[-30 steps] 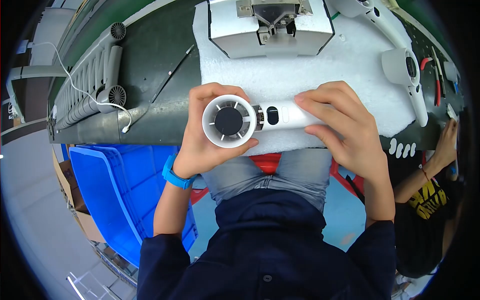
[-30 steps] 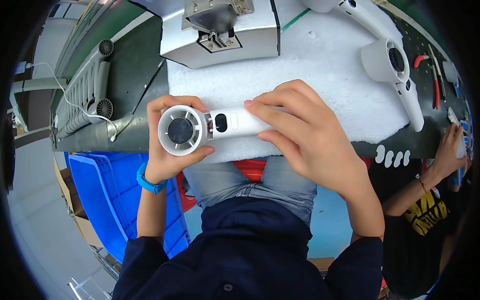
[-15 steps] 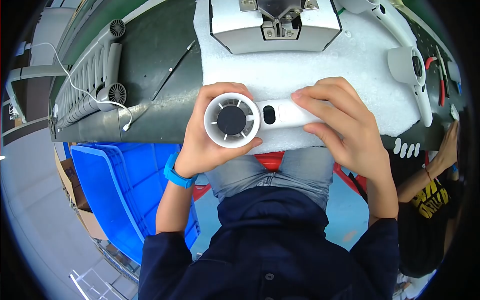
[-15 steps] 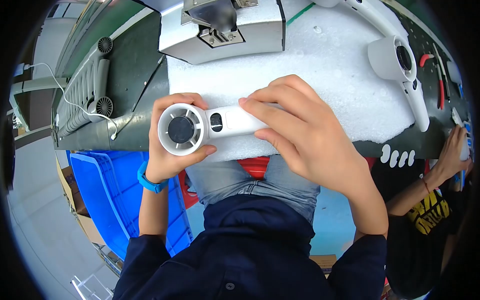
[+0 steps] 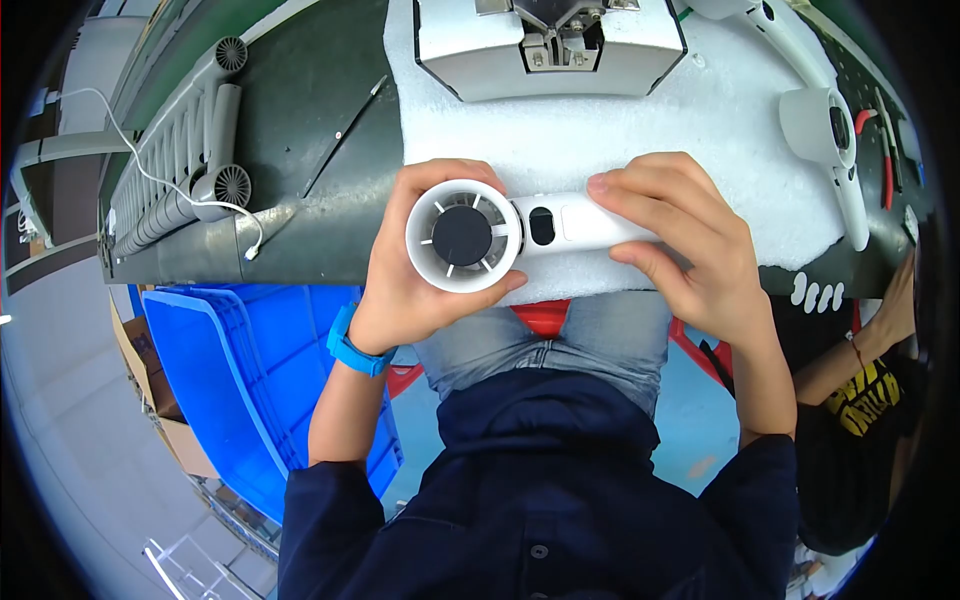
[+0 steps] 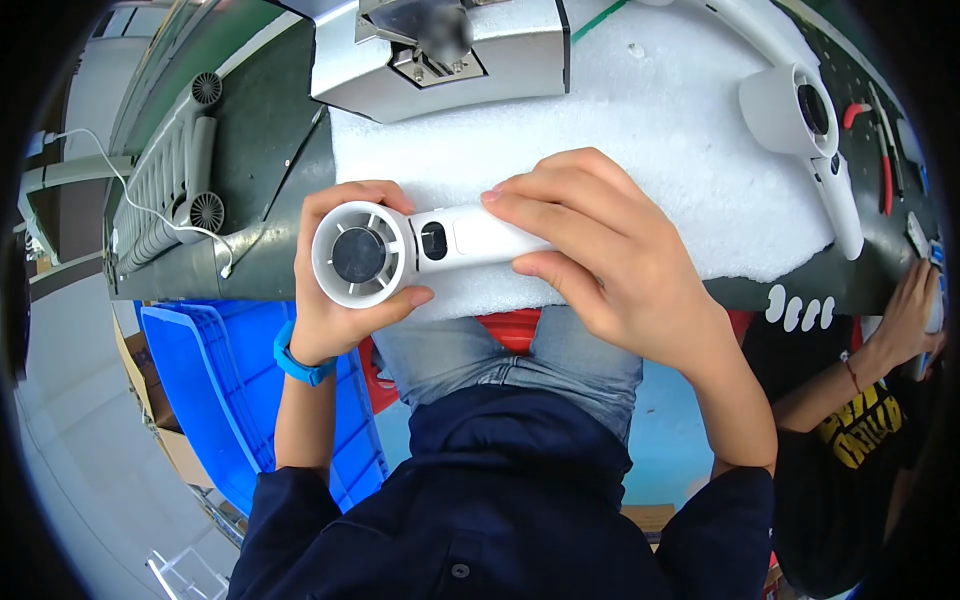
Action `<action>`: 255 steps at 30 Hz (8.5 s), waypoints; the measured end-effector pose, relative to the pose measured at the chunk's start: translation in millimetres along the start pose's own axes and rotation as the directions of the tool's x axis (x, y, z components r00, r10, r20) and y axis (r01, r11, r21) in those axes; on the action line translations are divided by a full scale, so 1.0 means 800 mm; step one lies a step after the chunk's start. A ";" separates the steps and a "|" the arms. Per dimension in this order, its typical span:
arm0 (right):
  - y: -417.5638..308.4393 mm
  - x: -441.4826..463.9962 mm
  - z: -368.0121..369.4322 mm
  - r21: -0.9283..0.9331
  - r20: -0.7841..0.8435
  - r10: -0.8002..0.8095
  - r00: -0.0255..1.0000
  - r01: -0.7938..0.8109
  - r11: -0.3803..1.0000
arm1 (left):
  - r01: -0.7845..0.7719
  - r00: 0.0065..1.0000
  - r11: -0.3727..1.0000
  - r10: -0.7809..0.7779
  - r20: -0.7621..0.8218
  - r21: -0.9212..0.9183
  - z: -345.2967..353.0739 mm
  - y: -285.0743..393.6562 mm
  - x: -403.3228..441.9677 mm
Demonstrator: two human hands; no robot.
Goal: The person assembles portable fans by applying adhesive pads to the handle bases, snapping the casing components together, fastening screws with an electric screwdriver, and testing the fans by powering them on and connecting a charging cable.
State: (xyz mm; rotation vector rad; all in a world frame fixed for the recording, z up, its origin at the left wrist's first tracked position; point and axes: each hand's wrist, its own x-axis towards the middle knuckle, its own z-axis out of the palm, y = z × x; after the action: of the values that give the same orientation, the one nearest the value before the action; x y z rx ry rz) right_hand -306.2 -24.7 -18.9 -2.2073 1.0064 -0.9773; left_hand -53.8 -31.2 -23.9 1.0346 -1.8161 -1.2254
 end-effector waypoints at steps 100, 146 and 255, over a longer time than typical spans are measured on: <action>0.005 -0.041 -0.004 0.097 -0.207 0.070 0.976 -0.051 0.994 | -0.100 0.995 0.659 0.075 0.067 0.745 0.027 0.092 0.015; 0.011 -0.037 -0.009 0.131 -0.108 0.141 0.984 -0.126 0.983 | -0.119 0.993 0.684 0.084 0.084 0.720 0.023 0.085 0.015; -0.072 -0.056 0.024 0.630 0.069 0.485 0.872 -0.415 0.657 | -0.047 0.908 0.915 0.206 -0.365 0.400 0.049 0.043 -0.074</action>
State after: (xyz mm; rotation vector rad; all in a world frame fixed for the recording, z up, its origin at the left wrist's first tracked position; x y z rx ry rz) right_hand -287.7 47.6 -8.8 -1.2708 1.0146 -1.0058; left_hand -70.4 45.3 -10.2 1.2494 -1.7895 -0.5271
